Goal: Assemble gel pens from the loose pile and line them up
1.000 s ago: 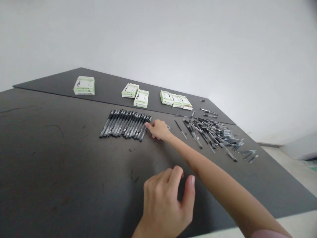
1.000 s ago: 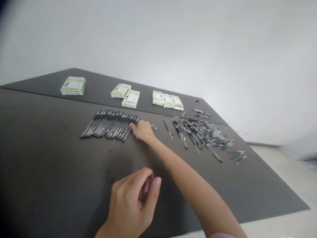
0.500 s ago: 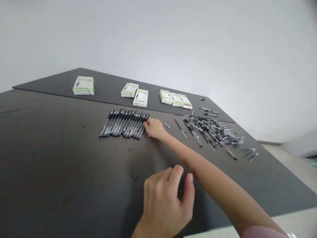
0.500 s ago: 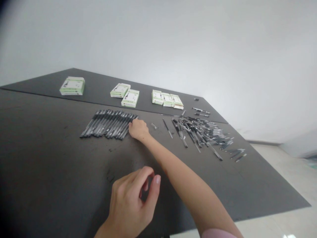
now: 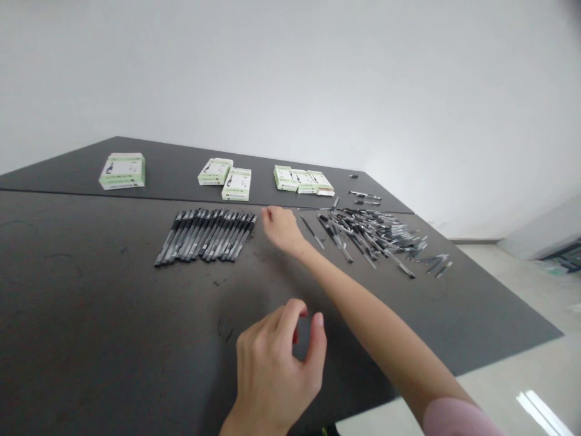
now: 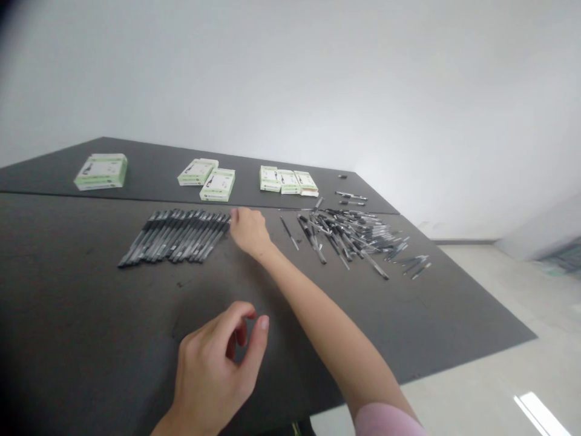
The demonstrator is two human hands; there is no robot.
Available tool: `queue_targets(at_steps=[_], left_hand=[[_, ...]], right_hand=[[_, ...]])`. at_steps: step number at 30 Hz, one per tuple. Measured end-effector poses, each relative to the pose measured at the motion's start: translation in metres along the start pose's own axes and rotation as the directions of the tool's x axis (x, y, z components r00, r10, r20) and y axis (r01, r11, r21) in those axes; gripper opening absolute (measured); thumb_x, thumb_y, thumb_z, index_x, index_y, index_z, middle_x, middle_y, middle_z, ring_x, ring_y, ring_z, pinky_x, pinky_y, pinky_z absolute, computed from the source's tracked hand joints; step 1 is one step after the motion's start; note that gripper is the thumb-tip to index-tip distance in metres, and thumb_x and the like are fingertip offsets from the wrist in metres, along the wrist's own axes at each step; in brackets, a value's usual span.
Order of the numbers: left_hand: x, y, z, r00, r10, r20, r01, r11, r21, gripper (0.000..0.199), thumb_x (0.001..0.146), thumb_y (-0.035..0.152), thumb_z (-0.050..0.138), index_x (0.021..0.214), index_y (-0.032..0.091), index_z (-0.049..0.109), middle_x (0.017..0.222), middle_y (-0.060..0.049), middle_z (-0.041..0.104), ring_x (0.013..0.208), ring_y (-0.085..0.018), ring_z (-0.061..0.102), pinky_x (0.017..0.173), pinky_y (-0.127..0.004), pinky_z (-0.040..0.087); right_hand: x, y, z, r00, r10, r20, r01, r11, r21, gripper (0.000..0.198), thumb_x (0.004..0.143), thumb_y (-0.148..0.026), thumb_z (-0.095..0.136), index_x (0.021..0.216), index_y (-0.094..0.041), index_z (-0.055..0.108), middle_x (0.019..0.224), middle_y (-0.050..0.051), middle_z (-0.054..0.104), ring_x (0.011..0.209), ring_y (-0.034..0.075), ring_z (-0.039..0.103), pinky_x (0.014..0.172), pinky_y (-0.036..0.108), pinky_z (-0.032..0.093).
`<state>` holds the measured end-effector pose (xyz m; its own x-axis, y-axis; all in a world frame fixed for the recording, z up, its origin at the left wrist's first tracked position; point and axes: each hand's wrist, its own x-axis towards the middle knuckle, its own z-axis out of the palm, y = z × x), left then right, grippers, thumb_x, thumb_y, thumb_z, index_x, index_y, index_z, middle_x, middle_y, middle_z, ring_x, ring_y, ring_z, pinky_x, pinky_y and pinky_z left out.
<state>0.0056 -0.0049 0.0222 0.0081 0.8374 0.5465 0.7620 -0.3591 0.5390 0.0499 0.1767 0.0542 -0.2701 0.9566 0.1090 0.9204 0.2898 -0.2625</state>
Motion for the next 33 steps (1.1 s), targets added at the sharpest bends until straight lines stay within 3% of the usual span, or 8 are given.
queue_targets(at_steps=[3, 6, 9, 11, 18, 25, 29, 33], left_hand=[[0.000, -0.002, 0.001, 1.000, 0.000, -0.004, 0.001, 1.000, 0.022, 0.013, 0.082, 0.033, 0.050, 0.074, 0.022, 0.053, 0.048, 0.006, 0.048, 0.041, -0.011, 0.050, 0.044, -0.023, 0.035], [0.002, -0.004, 0.004, 1.000, -0.008, -0.008, 0.008, 0.998, 0.065, 0.016, 0.081, 0.035, 0.051, 0.073, 0.022, 0.054, 0.046, 0.006, 0.048, 0.041, -0.010, 0.051, 0.044, -0.021, 0.035], [0.005, -0.004, 0.006, 1.000, -0.020, -0.017, 0.022, 0.993, 0.115, 0.018, 0.081, 0.038, 0.051, 0.072, 0.022, 0.054, 0.046, 0.007, 0.049, 0.040, -0.009, 0.050, 0.045, -0.020, 0.036], [0.008, -0.003, 0.007, 0.998, -0.048, -0.029, 0.051, 0.986, 0.155, 0.019, 0.082, 0.038, 0.050, 0.072, 0.022, 0.054, 0.046, 0.008, 0.049, 0.039, -0.008, 0.049, 0.045, -0.020, 0.035], [0.012, -0.003, 0.009, 0.993, -0.115, -0.023, 0.117, 0.961, 0.250, 0.020, 0.082, 0.037, 0.048, 0.070, 0.022, 0.052, 0.044, 0.009, 0.047, 0.038, -0.007, 0.049, 0.044, -0.018, 0.034], [0.013, 0.000, 0.011, 0.991, -0.135, -0.005, 0.132, 0.961, 0.244, 0.020, 0.081, 0.039, 0.049, 0.070, 0.022, 0.054, 0.044, 0.009, 0.048, 0.038, -0.008, 0.049, 0.045, -0.020, 0.035], [0.016, 0.001, 0.012, 0.959, -0.280, 0.040, 0.275, 0.956, 0.104, 0.029, 0.080, 0.050, 0.048, 0.076, 0.023, 0.057, 0.053, 0.005, 0.058, 0.048, -0.012, 0.057, 0.051, -0.023, 0.041], [0.024, 0.012, 0.022, 0.874, -0.419, 0.248, 0.473, 0.849, -0.234, 0.047, 0.083, 0.058, 0.039, 0.109, 0.024, 0.055, 0.088, -0.003, 0.070, 0.072, -0.017, 0.065, 0.064, -0.029, 0.050]], right_hand=[[-0.017, 0.047, -0.038, 0.998, 0.026, -0.059, -0.029, 0.998, -0.053, 0.039, 0.094, -0.036, 0.030, 0.096, -0.017, 0.064, 0.097, 0.011, 0.068, 0.095, 0.020, 0.061, 0.080, 0.024, 0.038], [-0.043, 0.106, -0.064, 0.988, 0.138, -0.074, -0.147, 0.980, -0.133, 0.029, 0.088, -0.032, 0.045, 0.093, -0.013, 0.066, 0.090, 0.013, 0.069, 0.093, 0.023, 0.061, 0.080, 0.028, 0.037], [-0.068, 0.151, -0.067, 0.977, 0.211, -0.019, -0.211, 0.962, -0.174, 0.029, 0.085, -0.038, 0.051, 0.088, -0.014, 0.068, 0.082, 0.012, 0.068, 0.084, 0.022, 0.063, 0.074, 0.027, 0.040], [-0.080, 0.166, -0.060, 0.974, 0.225, 0.032, -0.216, 0.960, -0.181, 0.030, 0.082, -0.042, 0.055, 0.084, -0.015, 0.068, 0.081, 0.012, 0.068, 0.081, 0.022, 0.063, 0.071, 0.027, 0.041], [-0.084, 0.160, -0.039, 0.975, 0.190, 0.111, -0.170, 0.971, -0.170, 0.031, 0.079, -0.043, 0.058, 0.086, -0.015, 0.067, 0.092, 0.016, 0.067, 0.089, 0.028, 0.063, 0.069, 0.032, 0.045], [-0.093, 0.168, -0.041, 0.980, 0.175, 0.095, -0.157, 0.974, -0.165, 0.022, 0.085, -0.028, 0.050, 0.086, -0.013, 0.065, 0.091, 0.017, 0.067, 0.090, 0.026, 0.063, 0.073, 0.030, 0.042], [-0.127, 0.163, -0.053, 0.981, 0.194, 0.012, -0.189, 0.969, -0.156, 0.023, 0.088, -0.027, 0.043, 0.085, -0.014, 0.062, 0.078, 0.013, 0.067, 0.078, 0.023, 0.064, 0.064, 0.027, 0.039], [-0.178, 0.127, -0.060, 0.988, 0.109, -0.106, -0.105, 0.993, 0.046, 0.022, 0.091, -0.031, 0.041, 0.081, -0.017, 0.055, 0.054, 0.001, 0.060, 0.049, 0.014, 0.058, 0.049, 0.023, 0.032]])
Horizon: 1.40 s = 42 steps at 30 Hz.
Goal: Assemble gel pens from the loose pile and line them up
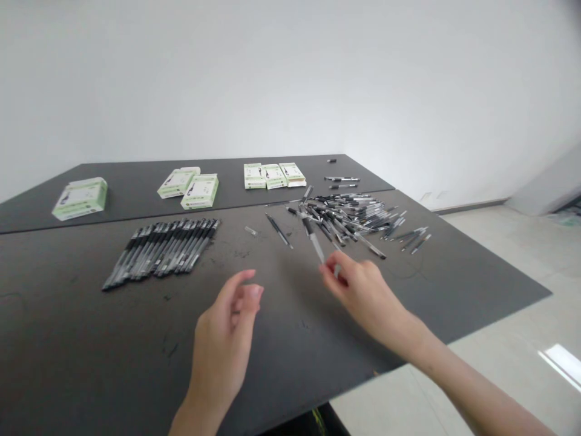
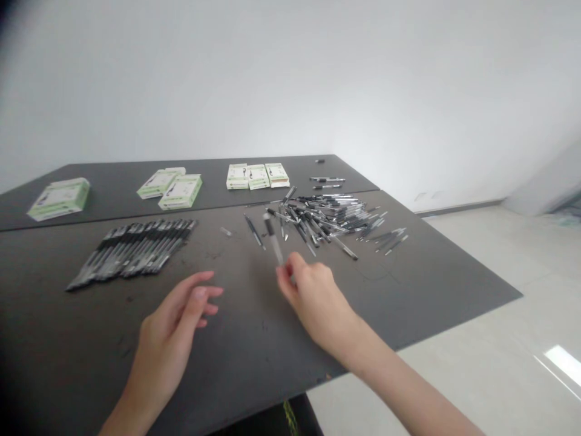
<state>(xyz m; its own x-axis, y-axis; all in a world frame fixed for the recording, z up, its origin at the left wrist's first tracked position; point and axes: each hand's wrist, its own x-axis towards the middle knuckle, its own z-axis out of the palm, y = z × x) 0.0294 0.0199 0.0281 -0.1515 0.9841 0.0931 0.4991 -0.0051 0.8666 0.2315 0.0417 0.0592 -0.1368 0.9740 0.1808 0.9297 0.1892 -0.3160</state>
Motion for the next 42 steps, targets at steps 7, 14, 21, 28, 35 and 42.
queue_targets(at_steps=[7, 14, 21, 28, 35, 42], left_hand=[[0.000, 0.019, 0.018, 0.966, 0.006, 0.258, 0.075, 0.949, -0.306, 0.046, 0.084, 0.053, 0.044, 0.117, 0.022, 0.055, 0.108, -0.005, 0.068, 0.106, -0.019, 0.059, 0.088, -0.029, 0.045], [-0.006, -0.002, -0.003, 0.971, 0.013, 0.237, 0.063, 0.948, -0.311, 0.049, 0.088, 0.051, 0.037, 0.125, 0.020, 0.048, 0.104, -0.005, 0.069, 0.097, -0.017, 0.063, 0.084, -0.029, 0.049], [-0.007, -0.015, -0.011, 0.988, -0.050, 0.143, 0.088, 0.959, -0.270, 0.049, 0.087, 0.053, 0.038, 0.118, 0.019, 0.052, 0.091, -0.004, 0.073, 0.082, -0.016, 0.069, 0.070, -0.028, 0.055], [-0.011, -0.017, -0.009, 0.985, -0.071, 0.154, 0.109, 0.962, -0.249, 0.044, 0.087, 0.049, 0.039, 0.113, 0.018, 0.056, 0.074, -0.001, 0.073, 0.070, -0.015, 0.070, 0.060, -0.025, 0.056], [-0.011, -0.021, -0.011, 0.994, 0.018, 0.104, 0.001, 0.984, -0.178, 0.034, 0.089, 0.041, 0.038, 0.113, 0.024, 0.056, 0.074, 0.003, 0.072, 0.066, -0.011, 0.069, 0.065, -0.023, 0.057], [-0.011, -0.024, -0.010, 0.993, 0.067, 0.099, -0.055, 0.991, -0.123, 0.032, 0.090, 0.038, 0.038, 0.114, 0.026, 0.054, 0.077, 0.003, 0.073, 0.072, -0.012, 0.070, 0.067, -0.024, 0.057]], right_hand=[[-0.035, -0.056, 0.020, 0.934, -0.320, 0.157, 0.323, 0.946, 0.010, 0.019, 0.093, -0.025, 0.038, 0.099, -0.012, 0.052, 0.063, 0.005, 0.066, 0.044, 0.019, 0.061, 0.038, 0.027, 0.019], [-0.021, -0.057, 0.015, 0.866, -0.420, 0.270, 0.421, 0.905, 0.060, 0.026, 0.094, -0.034, 0.039, 0.098, -0.014, 0.055, 0.073, 0.007, 0.068, 0.057, 0.021, 0.066, 0.044, 0.027, 0.026], [0.065, -0.040, -0.002, 0.953, -0.276, 0.126, 0.296, 0.935, -0.194, 0.034, 0.095, -0.036, 0.034, 0.088, -0.016, 0.060, 0.073, 0.009, 0.066, 0.074, 0.022, 0.066, 0.059, 0.026, 0.039], [0.151, -0.059, 0.033, 0.947, -0.159, 0.279, 0.243, 0.924, -0.296, 0.036, 0.084, -0.039, 0.056, 0.104, -0.011, 0.064, 0.104, 0.021, 0.063, 0.101, 0.029, 0.060, 0.076, 0.032, 0.047], [0.171, -0.061, 0.050, 0.920, -0.061, 0.387, 0.197, 0.926, -0.322, 0.042, 0.079, -0.036, 0.063, 0.112, -0.010, 0.061, 0.113, 0.021, 0.060, 0.106, 0.030, 0.058, 0.084, 0.037, 0.047], [0.175, -0.062, 0.057, 0.841, -0.033, 0.540, 0.219, 0.933, -0.284, 0.030, 0.087, -0.032, 0.054, 0.110, -0.012, 0.056, 0.109, 0.009, 0.059, 0.094, 0.018, 0.059, 0.080, 0.038, 0.050]])
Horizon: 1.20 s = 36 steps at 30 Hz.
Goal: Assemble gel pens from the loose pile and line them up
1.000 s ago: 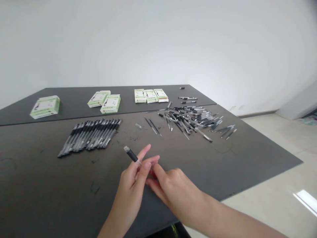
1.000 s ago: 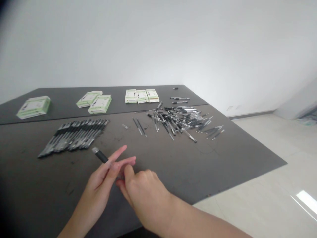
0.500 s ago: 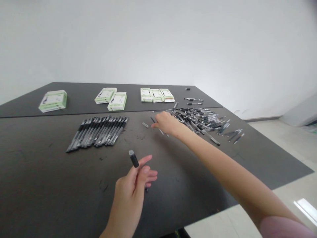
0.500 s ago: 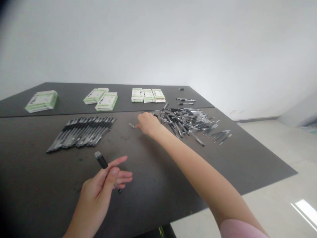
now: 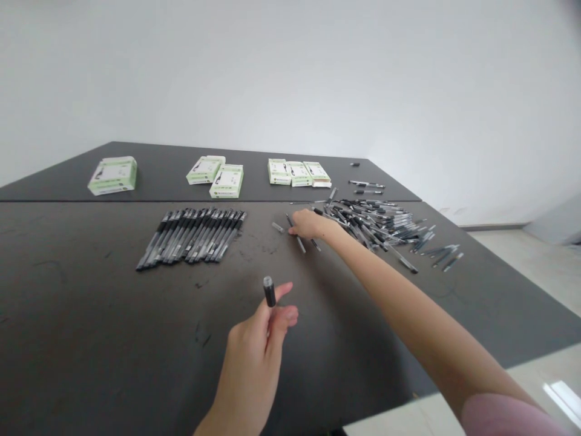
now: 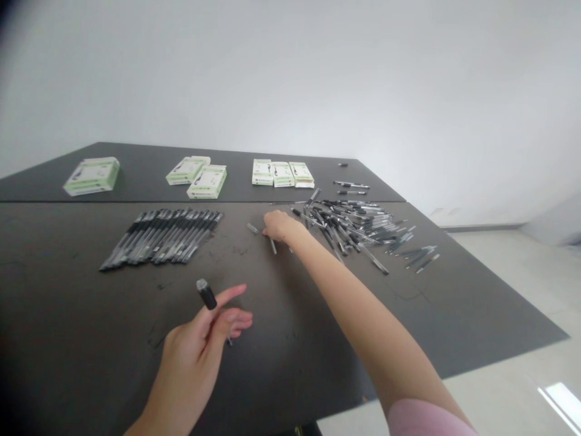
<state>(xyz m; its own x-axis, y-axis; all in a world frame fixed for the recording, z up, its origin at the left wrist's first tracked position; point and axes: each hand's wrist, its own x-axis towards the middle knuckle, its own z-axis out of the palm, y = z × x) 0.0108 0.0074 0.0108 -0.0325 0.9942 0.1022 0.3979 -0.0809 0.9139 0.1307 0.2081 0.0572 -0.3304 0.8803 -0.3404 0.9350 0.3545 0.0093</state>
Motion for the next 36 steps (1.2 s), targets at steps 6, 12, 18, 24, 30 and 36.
queue_targets(at_steps=[6, 12, 18, 24, 30, 36], left_hand=[[0.001, 0.000, -0.001, 1.000, -0.010, 0.022, 0.009, 0.999, 0.046, 0.034, 0.090, 0.040, 0.037, 0.115, 0.024, 0.054, 0.079, 0.001, 0.073, 0.075, -0.015, 0.070, 0.069, -0.029, 0.057], [0.005, 0.003, 0.005, 0.998, 0.017, 0.068, -0.024, 0.994, 0.104, 0.036, 0.090, 0.042, 0.035, 0.114, 0.023, 0.054, 0.079, -0.001, 0.072, 0.075, -0.017, 0.070, 0.069, -0.031, 0.056], [0.006, 0.013, 0.012, 0.986, 0.140, 0.095, -0.160, 0.952, 0.262, 0.037, 0.092, 0.042, 0.032, 0.111, 0.021, 0.056, 0.083, -0.003, 0.073, 0.076, -0.019, 0.070, 0.064, -0.031, 0.056], [0.007, 0.012, 0.012, 0.958, 0.267, 0.104, -0.286, 0.867, 0.408, 0.042, 0.092, 0.045, 0.030, 0.108, 0.018, 0.057, 0.074, -0.002, 0.073, 0.066, -0.019, 0.070, 0.059, -0.028, 0.055], [0.006, 0.013, 0.013, 0.929, 0.353, 0.114, -0.359, 0.779, 0.515, 0.042, 0.093, 0.044, 0.028, 0.104, 0.018, 0.059, 0.071, -0.002, 0.073, 0.059, -0.018, 0.069, 0.049, -0.024, 0.050], [0.008, 0.016, 0.012, 0.917, 0.380, 0.119, -0.379, 0.741, 0.554, 0.043, 0.094, 0.043, 0.026, 0.106, 0.019, 0.059, 0.059, 0.000, 0.069, 0.048, -0.017, 0.066, 0.043, -0.024, 0.046]], right_hand=[[-0.011, -0.002, -0.006, 0.986, -0.058, -0.155, 0.067, 0.996, 0.053, 0.024, 0.088, -0.026, 0.050, 0.096, -0.006, 0.061, 0.100, 0.016, 0.064, 0.094, 0.022, 0.061, 0.079, 0.032, 0.047], [-0.082, -0.004, -0.012, 0.723, 0.039, -0.690, 0.325, 0.862, 0.389, 0.038, 0.097, -0.037, 0.017, 0.102, -0.015, 0.047, 0.057, -0.001, 0.058, 0.051, 0.010, 0.059, 0.052, 0.019, 0.042], [-0.150, -0.023, 0.023, 0.450, 0.214, -0.867, 0.705, 0.511, 0.492, 0.014, 0.095, -0.038, 0.030, 0.088, -0.026, 0.034, 0.049, -0.011, 0.038, 0.032, 0.005, 0.042, 0.035, 0.016, 0.030], [-0.151, -0.023, 0.031, 0.383, 0.242, -0.892, 0.674, 0.587, 0.449, 0.016, 0.095, -0.040, 0.027, 0.091, -0.027, 0.034, 0.060, -0.007, 0.046, 0.038, 0.006, 0.047, 0.039, 0.019, 0.037], [-0.145, -0.022, 0.031, 0.440, 0.186, -0.878, 0.623, 0.641, 0.448, 0.024, 0.096, -0.043, 0.019, 0.099, -0.027, 0.037, 0.063, -0.004, 0.051, 0.046, 0.008, 0.054, 0.047, 0.023, 0.045], [-0.146, -0.022, 0.034, 0.437, 0.108, -0.893, 0.604, 0.700, 0.380, 0.025, 0.097, -0.040, 0.017, 0.097, -0.026, 0.038, 0.074, 0.000, 0.058, 0.053, 0.009, 0.058, 0.044, 0.023, 0.043]])
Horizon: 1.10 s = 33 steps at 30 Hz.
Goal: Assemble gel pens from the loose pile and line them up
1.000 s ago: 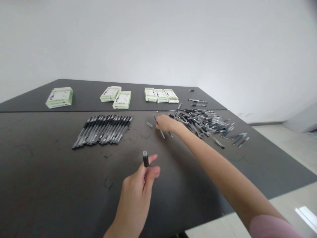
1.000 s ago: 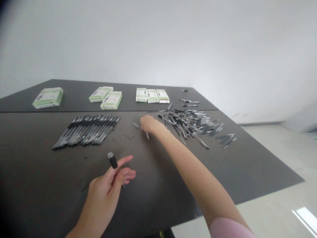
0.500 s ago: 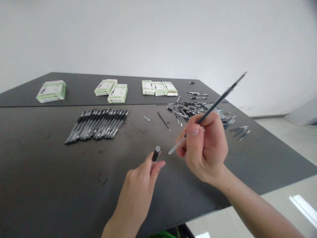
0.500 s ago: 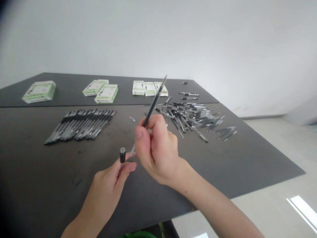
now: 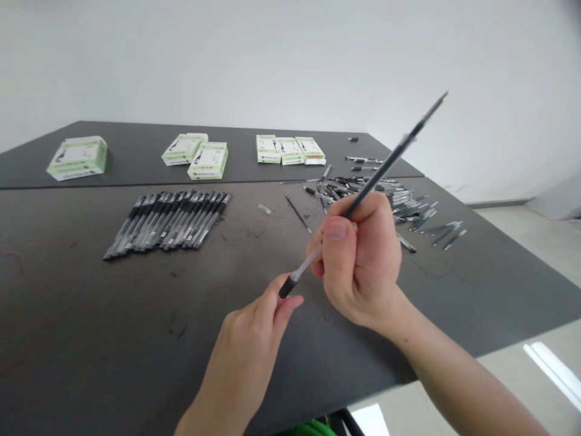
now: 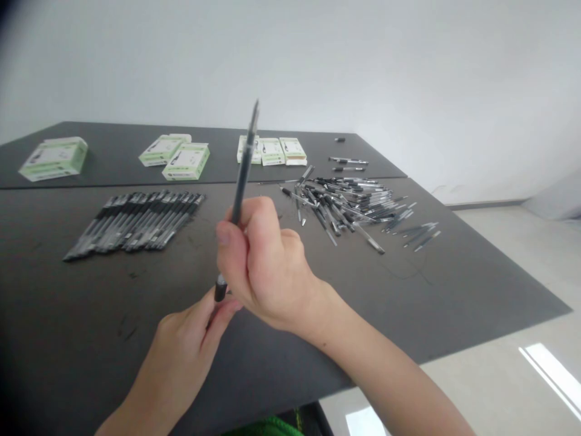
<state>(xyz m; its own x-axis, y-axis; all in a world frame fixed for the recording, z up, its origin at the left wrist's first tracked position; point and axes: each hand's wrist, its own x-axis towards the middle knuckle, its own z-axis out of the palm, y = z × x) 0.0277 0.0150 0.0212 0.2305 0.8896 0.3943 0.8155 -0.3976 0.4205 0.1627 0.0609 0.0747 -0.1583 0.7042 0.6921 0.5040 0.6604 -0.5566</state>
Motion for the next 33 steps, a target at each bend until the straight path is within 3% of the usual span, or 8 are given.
queue_targets(at_steps=[18, 23, 27, 31, 33], left_hand=[[-0.002, 0.000, -0.001, 0.999, 0.034, -0.010, -0.035, 0.999, -0.041, 0.042, 0.094, 0.041, 0.026, 0.106, 0.017, 0.059, 0.071, -0.001, 0.073, 0.055, -0.016, 0.068, 0.048, -0.023, 0.049], [-0.002, 0.000, -0.001, 0.994, 0.099, -0.055, -0.098, 0.995, 0.015, 0.041, 0.095, 0.037, 0.027, 0.107, 0.013, 0.057, 0.075, -0.004, 0.073, 0.046, -0.014, 0.065, 0.049, -0.023, 0.050], [-0.001, 0.000, 0.001, 0.985, 0.155, -0.075, -0.152, 0.987, 0.043, 0.035, 0.094, 0.034, 0.032, 0.110, 0.012, 0.054, 0.073, -0.003, 0.073, 0.053, -0.015, 0.068, 0.050, -0.022, 0.050], [-0.001, 0.001, 0.001, 0.981, 0.179, -0.075, -0.175, 0.983, 0.057, 0.036, 0.095, 0.033, 0.029, 0.109, 0.010, 0.054, 0.070, -0.003, 0.072, 0.050, -0.014, 0.066, 0.049, -0.021, 0.050], [-0.001, 0.001, 0.000, 0.980, 0.186, -0.070, -0.182, 0.981, 0.071, 0.038, 0.095, 0.033, 0.027, 0.108, 0.011, 0.054, 0.068, -0.003, 0.071, 0.046, -0.013, 0.065, 0.048, -0.021, 0.050]], right_hand=[[-0.001, -0.001, -0.002, 0.999, -0.014, -0.039, 0.020, 0.990, 0.137, 0.011, 0.096, -0.032, 0.029, 0.091, -0.026, 0.036, 0.065, -0.005, 0.051, 0.048, 0.007, 0.055, 0.043, 0.019, 0.043], [-0.002, -0.010, -0.003, 0.992, -0.018, -0.124, 0.037, 0.987, 0.154, 0.009, 0.096, -0.032, 0.030, 0.092, -0.028, 0.037, 0.058, -0.007, 0.048, 0.043, 0.008, 0.051, 0.042, 0.022, 0.043], [0.000, -0.015, -0.006, 0.971, 0.044, -0.235, -0.013, 0.991, 0.132, 0.009, 0.095, -0.035, 0.034, 0.089, -0.029, 0.036, 0.058, -0.007, 0.046, 0.039, 0.009, 0.049, 0.040, 0.024, 0.040], [0.000, -0.013, -0.012, 0.999, 0.020, -0.028, -0.016, 0.989, 0.150, 0.005, 0.095, -0.030, 0.034, 0.090, -0.029, 0.033, 0.064, -0.006, 0.049, 0.043, 0.009, 0.053, 0.041, 0.023, 0.043], [-0.002, -0.011, -0.013, 1.000, 0.010, 0.014, -0.012, 0.988, 0.155, 0.003, 0.095, -0.030, 0.033, 0.092, -0.030, 0.034, 0.065, -0.006, 0.051, 0.044, 0.009, 0.053, 0.041, 0.023, 0.044]])
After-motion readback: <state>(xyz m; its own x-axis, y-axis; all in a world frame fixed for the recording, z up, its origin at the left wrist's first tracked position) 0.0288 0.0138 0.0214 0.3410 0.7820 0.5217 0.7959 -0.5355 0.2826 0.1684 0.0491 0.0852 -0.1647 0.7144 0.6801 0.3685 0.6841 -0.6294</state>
